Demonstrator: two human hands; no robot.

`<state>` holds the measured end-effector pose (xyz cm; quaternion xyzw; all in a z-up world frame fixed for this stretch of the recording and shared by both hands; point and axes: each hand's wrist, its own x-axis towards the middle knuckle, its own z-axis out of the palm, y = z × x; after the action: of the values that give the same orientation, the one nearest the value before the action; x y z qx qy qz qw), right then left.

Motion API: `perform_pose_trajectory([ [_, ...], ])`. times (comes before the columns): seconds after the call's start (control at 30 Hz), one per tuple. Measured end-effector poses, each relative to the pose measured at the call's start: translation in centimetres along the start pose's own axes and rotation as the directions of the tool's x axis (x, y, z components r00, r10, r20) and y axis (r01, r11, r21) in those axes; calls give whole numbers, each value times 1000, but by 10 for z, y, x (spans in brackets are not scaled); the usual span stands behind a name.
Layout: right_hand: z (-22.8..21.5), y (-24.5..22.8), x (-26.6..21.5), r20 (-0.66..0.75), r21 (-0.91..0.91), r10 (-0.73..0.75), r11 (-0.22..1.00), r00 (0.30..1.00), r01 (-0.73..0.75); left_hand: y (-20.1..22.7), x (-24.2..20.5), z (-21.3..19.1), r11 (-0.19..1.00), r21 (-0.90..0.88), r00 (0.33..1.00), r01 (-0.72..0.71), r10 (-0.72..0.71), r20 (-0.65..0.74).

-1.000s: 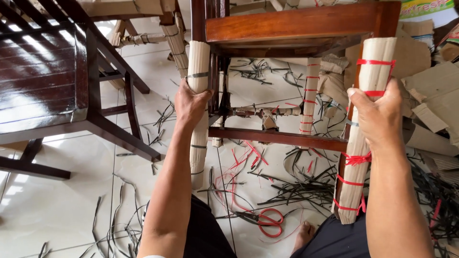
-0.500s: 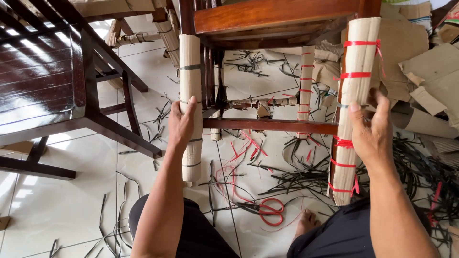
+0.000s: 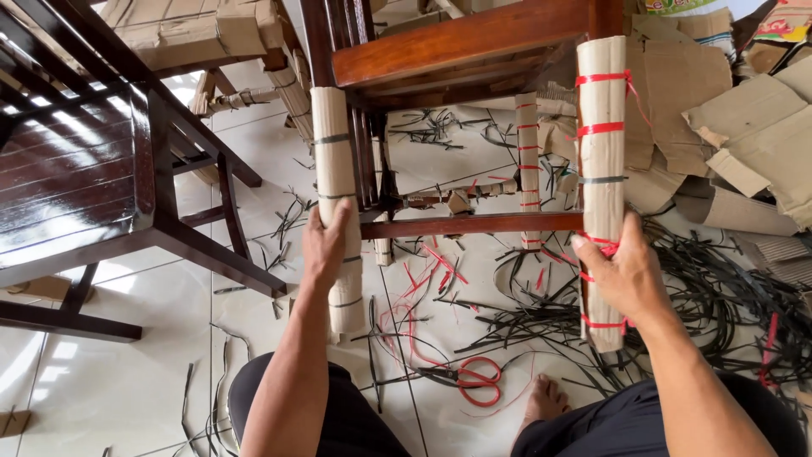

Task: Wrapping wooden chair legs with protective paper and securing them with red plastic ties.

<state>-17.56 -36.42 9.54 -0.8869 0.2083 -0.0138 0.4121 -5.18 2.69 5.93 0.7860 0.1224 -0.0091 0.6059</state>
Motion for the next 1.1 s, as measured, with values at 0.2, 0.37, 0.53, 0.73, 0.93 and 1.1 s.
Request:
perform_pose_trajectory([
  [0.2,-9,7,2,-125,138,-51,988,991,68,-20,17,21,972,226,997,60,-50,-50],
  [0.37,-5,13,3,-224,161,-155,968,962,194,-3,2,27,1000,-29,998,13,-15,-63],
  [0.53,-7,16,2,-254,112,-251,952,934,286,-12,1,37,999,46,995,-11,15,-94],
  [0.73,-4,23,-2,-299,18,-247,964,922,264,-11,-3,37,997,77,990,-9,20,-138],
  [0.93,-8,29,5,-291,-32,-297,953,910,301,10,-6,39,999,44,993,20,-15,-113],
  [1.1,-27,82,45,-446,-210,-456,890,770,405,41,-19,57,986,163,996,40,-27,-80],
])
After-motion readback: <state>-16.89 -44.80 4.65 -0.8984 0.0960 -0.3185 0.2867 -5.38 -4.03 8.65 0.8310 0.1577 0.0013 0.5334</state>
